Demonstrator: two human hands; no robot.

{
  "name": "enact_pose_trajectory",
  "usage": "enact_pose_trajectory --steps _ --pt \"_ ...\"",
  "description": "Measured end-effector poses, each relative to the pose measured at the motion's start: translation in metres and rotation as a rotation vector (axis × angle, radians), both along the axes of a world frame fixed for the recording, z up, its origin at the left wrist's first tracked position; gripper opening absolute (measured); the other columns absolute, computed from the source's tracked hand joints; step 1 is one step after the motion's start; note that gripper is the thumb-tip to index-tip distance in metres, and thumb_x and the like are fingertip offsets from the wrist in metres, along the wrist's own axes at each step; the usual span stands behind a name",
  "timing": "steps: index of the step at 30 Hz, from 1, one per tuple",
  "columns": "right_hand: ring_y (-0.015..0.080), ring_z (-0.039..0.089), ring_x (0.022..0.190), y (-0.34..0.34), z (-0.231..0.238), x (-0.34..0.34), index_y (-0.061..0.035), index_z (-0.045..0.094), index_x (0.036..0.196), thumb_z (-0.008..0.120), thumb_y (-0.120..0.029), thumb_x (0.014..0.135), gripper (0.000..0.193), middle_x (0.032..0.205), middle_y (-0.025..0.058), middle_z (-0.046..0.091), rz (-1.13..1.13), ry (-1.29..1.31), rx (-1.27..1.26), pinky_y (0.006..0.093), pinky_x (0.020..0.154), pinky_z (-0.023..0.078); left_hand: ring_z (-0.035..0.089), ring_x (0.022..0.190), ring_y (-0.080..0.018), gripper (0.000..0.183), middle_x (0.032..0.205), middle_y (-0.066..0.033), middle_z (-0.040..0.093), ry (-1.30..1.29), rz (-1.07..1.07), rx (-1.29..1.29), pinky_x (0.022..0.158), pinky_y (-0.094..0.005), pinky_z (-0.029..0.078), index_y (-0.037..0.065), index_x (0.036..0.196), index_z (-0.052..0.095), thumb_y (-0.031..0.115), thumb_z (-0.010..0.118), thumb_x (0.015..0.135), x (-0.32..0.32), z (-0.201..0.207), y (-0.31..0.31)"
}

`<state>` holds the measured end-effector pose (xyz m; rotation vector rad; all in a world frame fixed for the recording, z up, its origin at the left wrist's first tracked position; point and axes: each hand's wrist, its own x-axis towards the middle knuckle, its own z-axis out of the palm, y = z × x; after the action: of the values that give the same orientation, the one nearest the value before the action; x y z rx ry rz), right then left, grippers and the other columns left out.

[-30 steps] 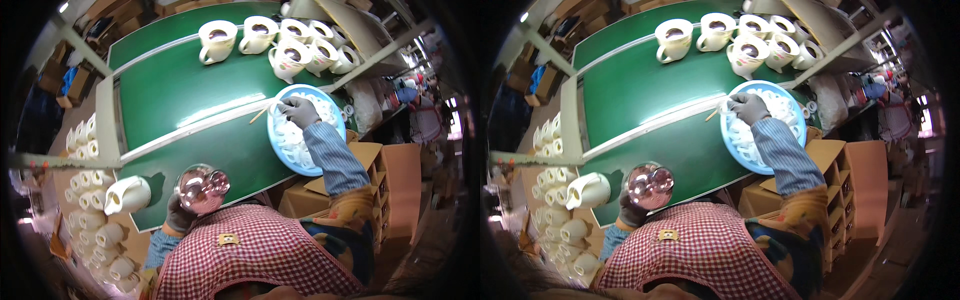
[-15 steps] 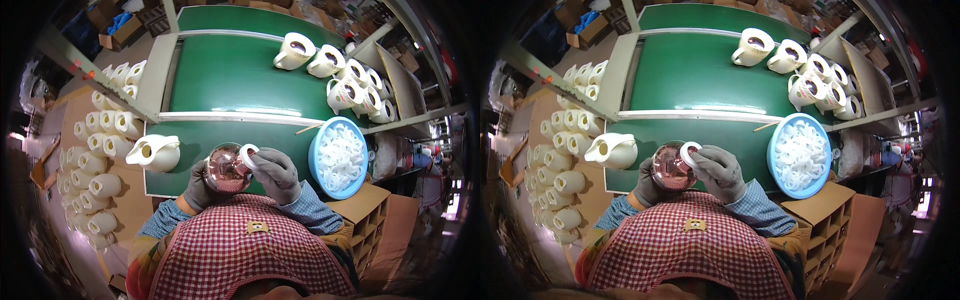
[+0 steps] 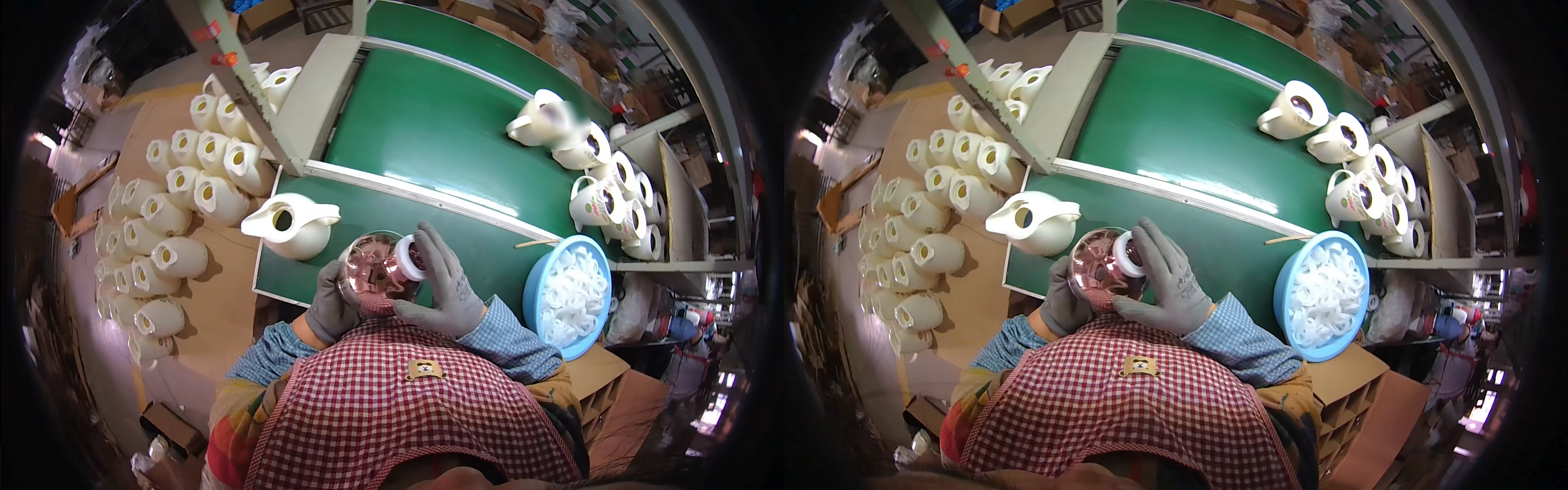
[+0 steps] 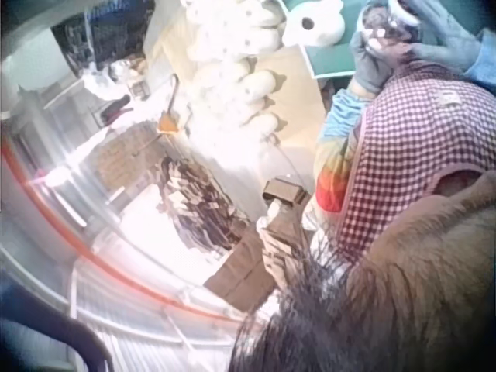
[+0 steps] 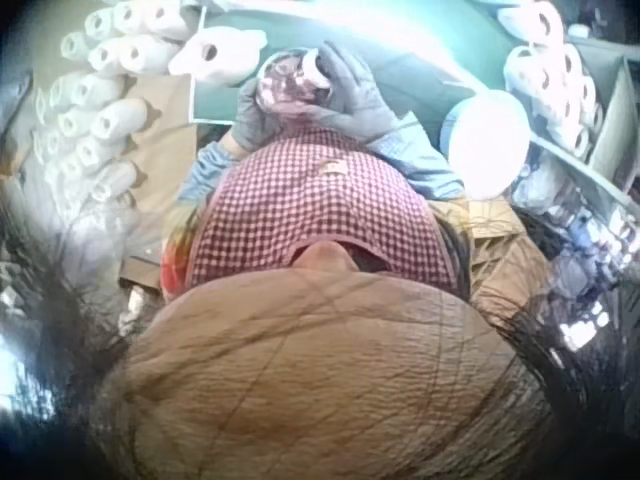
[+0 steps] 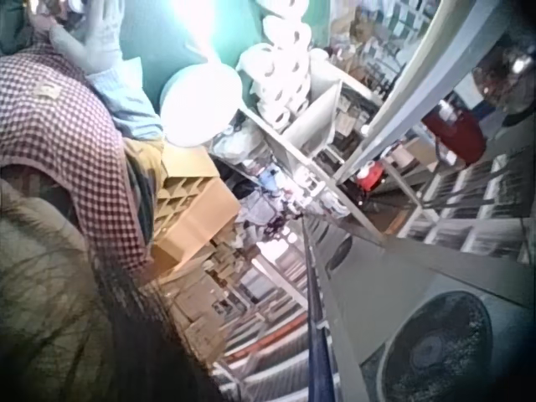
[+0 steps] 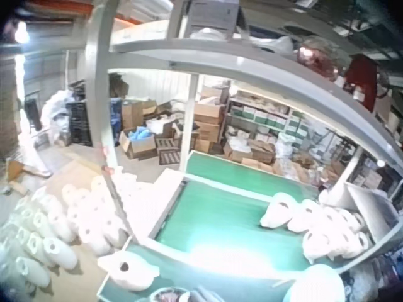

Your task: The person inserts small circular inserts into the openings of white ceramic pitchers. They pick up each pitcher, place an insert inside, and set the pitcher on a green work surface. The person repeats this process for multiple pitchers.

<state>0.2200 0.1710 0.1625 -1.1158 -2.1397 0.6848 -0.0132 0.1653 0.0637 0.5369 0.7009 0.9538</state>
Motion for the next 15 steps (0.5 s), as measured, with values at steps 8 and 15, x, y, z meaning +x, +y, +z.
enact_pose_trajectory --steps 8,15 --pt "0.0419 0.031 0.152 0.076 -0.044 -0.059 -0.0064 0.032 0.16 0.078 -0.033 0.083 0.094 0.165 0.0261 0.027 0.19 0.276 -0.35 0.0489 0.123 0.028 0.058 0.131 -0.0267 0.063 0.147 -0.0162 0.055 0.249 0.289 0.487 0.109 -0.0417 0.051 0.001 0.147 0.043 0.005 0.074 0.092 -0.08 0.022 -0.049" --pt "0.0416 0.035 0.147 0.133 -0.086 -0.171 -0.0325 0.043 0.156 0.086 -0.045 0.073 0.094 0.167 0.0164 0.025 0.275 -0.535 -0.104 0.0508 0.12 0.031 0.041 0.146 -0.0306 0.074 0.16 -0.0107 0.042 0.037 0.37 0.003 0.122 -0.0536 0.032 0.013 0.157 0.035 0.053 0.054 0.098 -0.161 -0.042 -0.108"
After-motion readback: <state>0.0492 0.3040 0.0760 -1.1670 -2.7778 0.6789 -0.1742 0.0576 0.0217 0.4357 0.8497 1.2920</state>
